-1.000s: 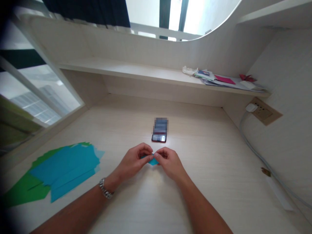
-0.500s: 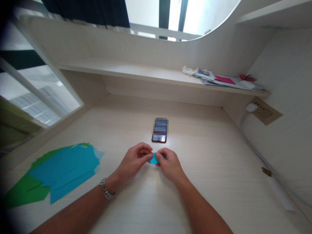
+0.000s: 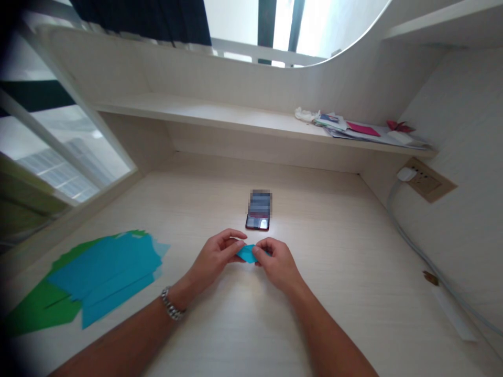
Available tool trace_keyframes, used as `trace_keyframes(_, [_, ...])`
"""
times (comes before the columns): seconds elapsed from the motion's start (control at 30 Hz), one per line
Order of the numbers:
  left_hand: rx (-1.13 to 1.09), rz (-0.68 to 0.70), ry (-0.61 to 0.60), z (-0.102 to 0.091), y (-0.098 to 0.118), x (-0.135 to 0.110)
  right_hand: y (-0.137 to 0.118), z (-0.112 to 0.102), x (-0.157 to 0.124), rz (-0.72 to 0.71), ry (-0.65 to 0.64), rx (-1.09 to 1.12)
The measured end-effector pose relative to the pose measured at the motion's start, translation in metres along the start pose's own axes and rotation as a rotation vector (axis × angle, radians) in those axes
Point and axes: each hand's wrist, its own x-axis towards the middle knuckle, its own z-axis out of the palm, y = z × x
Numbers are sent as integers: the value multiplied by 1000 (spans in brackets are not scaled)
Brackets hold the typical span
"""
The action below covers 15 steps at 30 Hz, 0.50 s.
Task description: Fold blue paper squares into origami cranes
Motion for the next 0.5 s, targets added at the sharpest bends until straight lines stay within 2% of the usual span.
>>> trace_keyframes(0.17, [146,82,30,1,-3,-1,-3,3,-2,18,3,-37])
trace_keyframes(0.33, [197,141,55,-1,-4,-1,-7,2,-3,65,-73,150])
trace_keyframes(0.5, [172,125,35,-3,-3,0,-4,-3,-2,94,-135,231])
